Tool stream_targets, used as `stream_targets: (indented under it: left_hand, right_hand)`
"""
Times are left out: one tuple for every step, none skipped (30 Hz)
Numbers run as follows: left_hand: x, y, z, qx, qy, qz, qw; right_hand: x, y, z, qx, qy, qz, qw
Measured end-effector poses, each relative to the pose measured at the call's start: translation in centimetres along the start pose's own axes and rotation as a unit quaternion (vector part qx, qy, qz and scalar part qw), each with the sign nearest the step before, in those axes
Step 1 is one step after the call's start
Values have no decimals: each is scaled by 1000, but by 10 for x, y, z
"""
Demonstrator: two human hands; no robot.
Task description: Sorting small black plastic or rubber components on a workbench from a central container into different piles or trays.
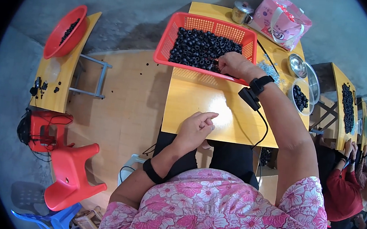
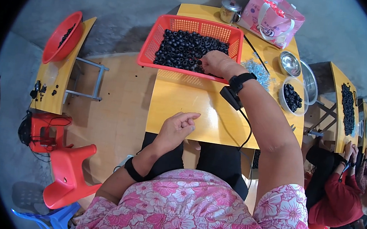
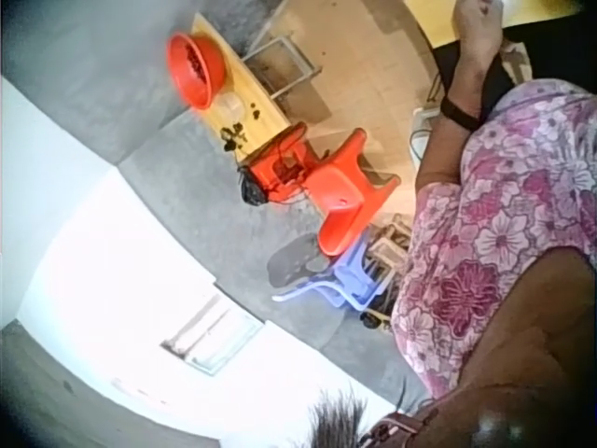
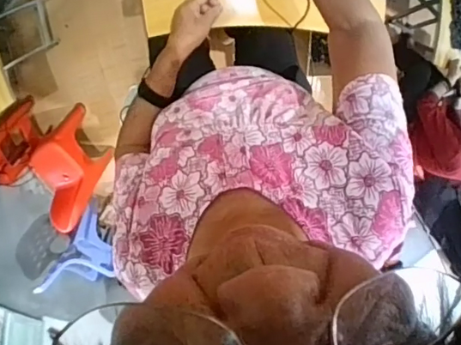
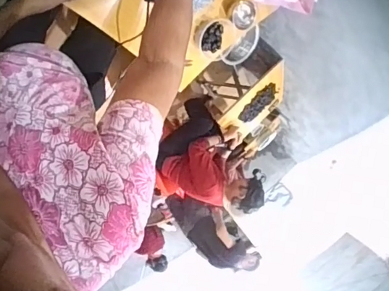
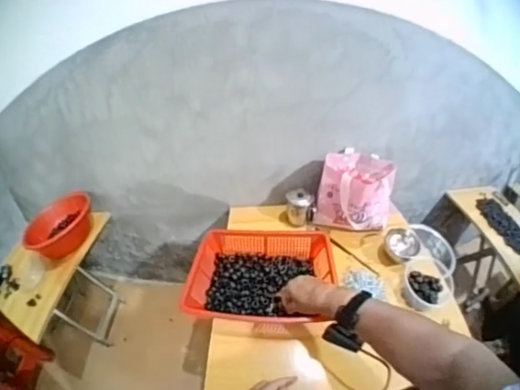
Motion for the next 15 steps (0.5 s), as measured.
stream_targets:
  left_hand:
    - [-1,0,0,9,-13,-9,1000]
    - [0,-1,-1,20,-27,-15,999]
    - [2,-1,1,23,-28,-15,999]
    - [3,-2,2,33,-22,-26,999]
    - [3,-1,3,41,-16,-38,998]
    - [3,0,4,41,-16,-38,998]
    - [2,-1,4,45,-19,-41,998]
    - [2,-2,3,50,-23,-43,998]
    - [2,-2,2,52,-23,-42,998]
    - [4,-2,2,42,-17,-32,998]
    - [3,-1,2,31,-11,-26,999]
    - [2,1,2,32,-11,-28,999]
    - [-1,3,5,29,35,-32,998]
    - [-3,6,6,27,80,-34,996]
    - [-5,9,3,28,81,-34,996]
  right_hand:
    - [-2,1,5,-1,6,6,1000]
    - [0,2,1,0,8,4,1000]
    - [1,1,-1,-13,20,-11,1000]
    - [2,1,-4,-27,32,-26,999]
    - [1,2,-2,-27,33,-26,999]
    - [1,3,0,-20,30,-27,999]
    - [0,4,1,-13,27,-28,999]
    - [1,4,0,-12,28,-29,999]
    - [0,6,-2,-10,23,-39,999]
    - [0,8,-4,-7,17,-50,999]
    - [-5,12,1,-9,19,-50,999]
    - [-15,20,5,-6,8,-114,993]
    - [-24,29,10,-2,-3,-178,984]
    - [-29,40,17,-2,-1,-179,984]
    - [-33,52,22,-18,-193,-226,955]
Point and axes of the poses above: each hand's wrist, its own y-axis away from the middle knuckle, its own x-axis out of the palm, z = x × y, the point moved 4 cm from there along -y, towards the middle knuckle, and after that the axes turned 8 degrees about -x, right-handed, at the moved point
